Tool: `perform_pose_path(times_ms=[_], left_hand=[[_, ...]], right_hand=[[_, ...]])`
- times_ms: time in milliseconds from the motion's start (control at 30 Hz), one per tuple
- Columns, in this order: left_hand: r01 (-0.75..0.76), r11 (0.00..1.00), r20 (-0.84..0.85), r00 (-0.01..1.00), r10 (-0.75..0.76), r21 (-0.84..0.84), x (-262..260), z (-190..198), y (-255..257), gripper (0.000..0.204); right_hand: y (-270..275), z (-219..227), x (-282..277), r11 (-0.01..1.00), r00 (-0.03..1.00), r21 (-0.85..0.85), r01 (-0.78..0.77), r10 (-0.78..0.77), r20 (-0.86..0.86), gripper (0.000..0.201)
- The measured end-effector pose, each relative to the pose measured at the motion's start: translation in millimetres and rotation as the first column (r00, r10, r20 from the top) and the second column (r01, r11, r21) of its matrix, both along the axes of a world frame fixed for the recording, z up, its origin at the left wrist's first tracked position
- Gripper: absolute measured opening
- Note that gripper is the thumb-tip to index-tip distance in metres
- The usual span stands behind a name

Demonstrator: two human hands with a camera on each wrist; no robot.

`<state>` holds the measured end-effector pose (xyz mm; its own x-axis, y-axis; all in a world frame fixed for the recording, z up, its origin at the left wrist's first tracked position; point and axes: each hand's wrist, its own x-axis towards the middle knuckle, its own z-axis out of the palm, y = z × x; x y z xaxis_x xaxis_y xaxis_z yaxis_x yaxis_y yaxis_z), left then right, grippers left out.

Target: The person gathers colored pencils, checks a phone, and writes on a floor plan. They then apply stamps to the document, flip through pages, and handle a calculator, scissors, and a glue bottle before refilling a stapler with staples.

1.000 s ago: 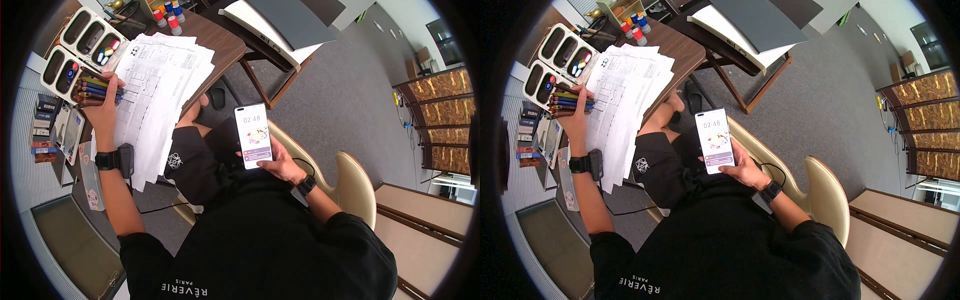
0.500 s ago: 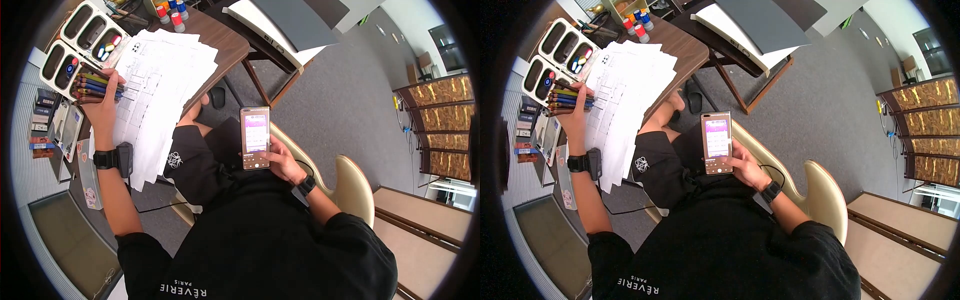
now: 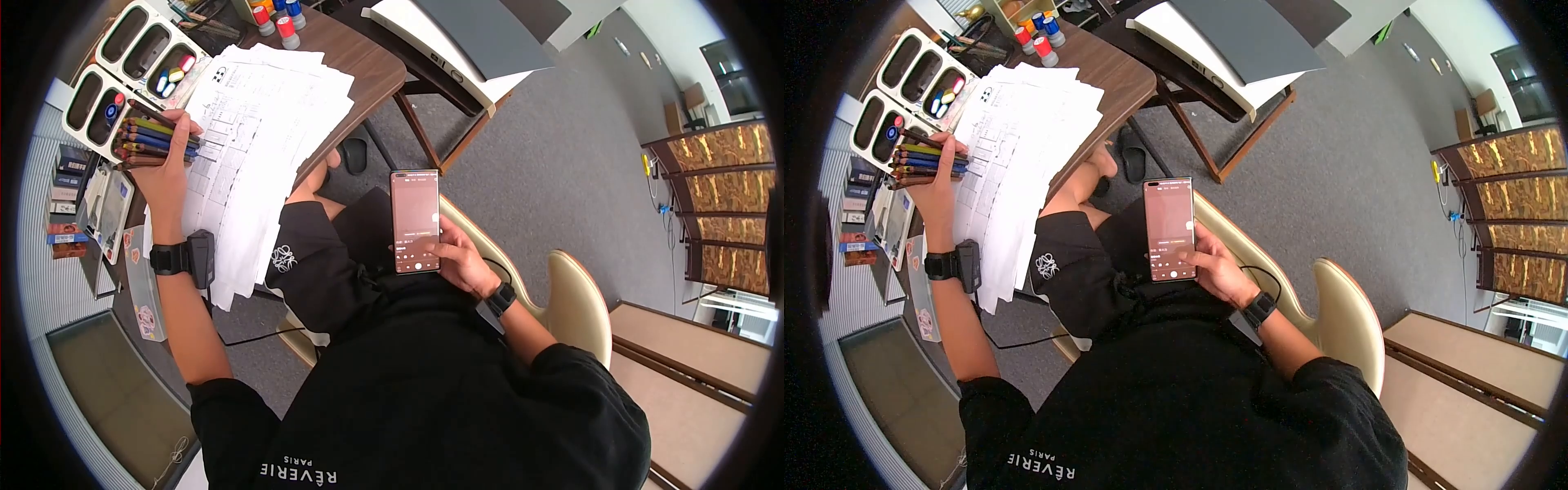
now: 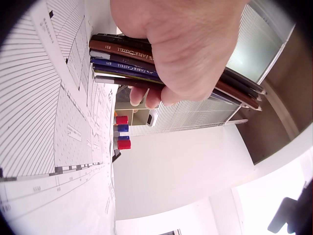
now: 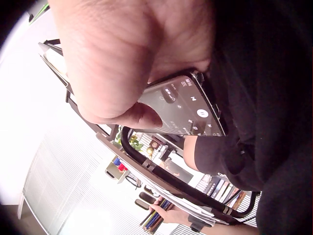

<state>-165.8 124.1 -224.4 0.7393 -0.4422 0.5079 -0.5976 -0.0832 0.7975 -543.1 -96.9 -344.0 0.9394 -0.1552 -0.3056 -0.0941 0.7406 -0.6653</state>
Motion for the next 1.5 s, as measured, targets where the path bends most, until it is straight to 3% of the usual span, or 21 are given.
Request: perform_pose_path(times_ms=[1500], left_hand=[[-0.046,0.998,-0.032,0.998,0.045,-0.037,-2.4,-0.9,-1.4,0.013]], right_hand=[[0.7,-1.0,-2.6,0.999,1.000,0.031,0.012,-0.012,0.007,0.063]])
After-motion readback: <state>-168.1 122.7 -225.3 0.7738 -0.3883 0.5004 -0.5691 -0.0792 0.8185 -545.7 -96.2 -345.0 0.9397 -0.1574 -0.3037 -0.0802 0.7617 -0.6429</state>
